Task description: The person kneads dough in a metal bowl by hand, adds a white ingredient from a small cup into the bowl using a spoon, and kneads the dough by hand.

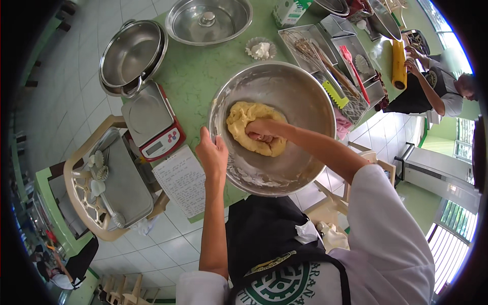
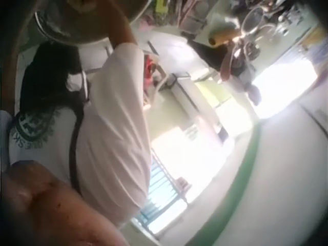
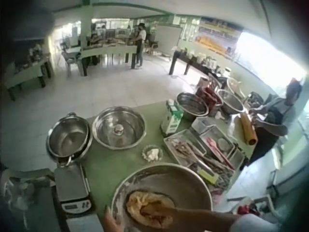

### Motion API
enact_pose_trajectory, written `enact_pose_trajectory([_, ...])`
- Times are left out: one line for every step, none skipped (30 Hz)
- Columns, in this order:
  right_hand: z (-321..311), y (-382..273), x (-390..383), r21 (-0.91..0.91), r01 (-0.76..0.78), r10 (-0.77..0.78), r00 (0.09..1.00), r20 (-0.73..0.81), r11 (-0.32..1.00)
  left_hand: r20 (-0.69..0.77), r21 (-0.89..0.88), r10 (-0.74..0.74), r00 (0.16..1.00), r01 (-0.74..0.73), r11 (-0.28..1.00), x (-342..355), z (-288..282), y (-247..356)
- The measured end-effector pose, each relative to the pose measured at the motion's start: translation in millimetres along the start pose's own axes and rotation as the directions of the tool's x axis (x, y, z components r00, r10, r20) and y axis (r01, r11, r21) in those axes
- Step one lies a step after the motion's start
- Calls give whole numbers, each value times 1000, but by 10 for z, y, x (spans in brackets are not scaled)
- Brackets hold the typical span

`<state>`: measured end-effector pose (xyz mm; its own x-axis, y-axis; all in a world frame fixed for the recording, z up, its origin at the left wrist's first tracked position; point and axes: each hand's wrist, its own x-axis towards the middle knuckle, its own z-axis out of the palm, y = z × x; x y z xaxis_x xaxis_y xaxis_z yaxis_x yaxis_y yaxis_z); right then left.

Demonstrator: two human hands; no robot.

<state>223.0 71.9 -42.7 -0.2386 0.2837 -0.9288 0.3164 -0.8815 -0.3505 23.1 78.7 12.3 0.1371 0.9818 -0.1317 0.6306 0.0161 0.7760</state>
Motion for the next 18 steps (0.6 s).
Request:
enact_pose_trajectory([18,-60,-24,-91,-17,20,999,31,996,-26,1,-24,999,24,1000,11,4,17])
enact_pose_trajectory([137,109,20,-82,-26,28,999,31,996,-14,1,-27,1000,27,1000,-57,30,20])
enact_pose_trajectory([280,286,99,-254,333,-397,877,-270,908,-56,8,21,998,-20,1000,-52,49,56])
enact_pose_trajectory([382,349,118,-510,551,-751,497,-435,661,-107,18,74,991,-73,997,-4,63,65])
enact_pose_trajectory([495,300,13,-520,564,-767,483,-424,642,-129,24,83,988,-81,996,29,60,-23])
enact_pose_trajectory([606,288,-174,-710,343,-684,680,-265,615,-141,38,113,984,-108,993,17,67,-105])
enact_pose_trajectory([692,232,-326,-869,132,-511,846,-152,477,-154,52,139,978,-133,990,1,48,-208])
enact_pose_trajectory([683,168,-471,-869,119,-514,841,-169,480,-114,77,114,987,-105,991,5,43,-172])
enact_pose_trajectory([643,87,-587,-751,182,-540,800,-263,635,-118,68,119,986,-112,991,16,27,-167])
enact_pose_trajectory([595,9,-648,-603,258,-543,761,-355,755,-79,28,51,996,-49,998,37,-11,-196])
enact_pose_trajectory([382,-1,-552,-604,248,-541,756,-368,758,-28,-12,-6,1000,6,1000,61,12,-149])
enact_pose_trajectory([46,18,-338,-380,358,-492,793,-358,853,-2,62,80,997,-80,995,100,68,-41])
enact_pose_trajectory([-141,-33,-174,-131,443,-461,831,-311,887,-7,57,84,996,-84,995,125,85,-17])
enact_pose_trajectory([-1,-194,-154,51,358,-341,918,-202,932,-72,57,98,993,-94,994,114,44,-146])
enact_pose_trajectory([6,-192,-96,52,349,-334,923,-194,936,-114,43,125,986,-121,992,104,76,-160])
enact_pose_trajectory([-3,-192,-33,-46,296,-299,949,-99,954,-112,45,111,988,-107,993,126,104,-186])
enact_pose_trajectory([-96,-122,6,-134,237,-243,970,-26,962,-105,39,143,984,-140,989,153,158,-90])
enact_pose_trajectory([-53,-219,-15,-128,222,-225,974,-8,967,-110,50,161,981,-156,986,160,118,-99])
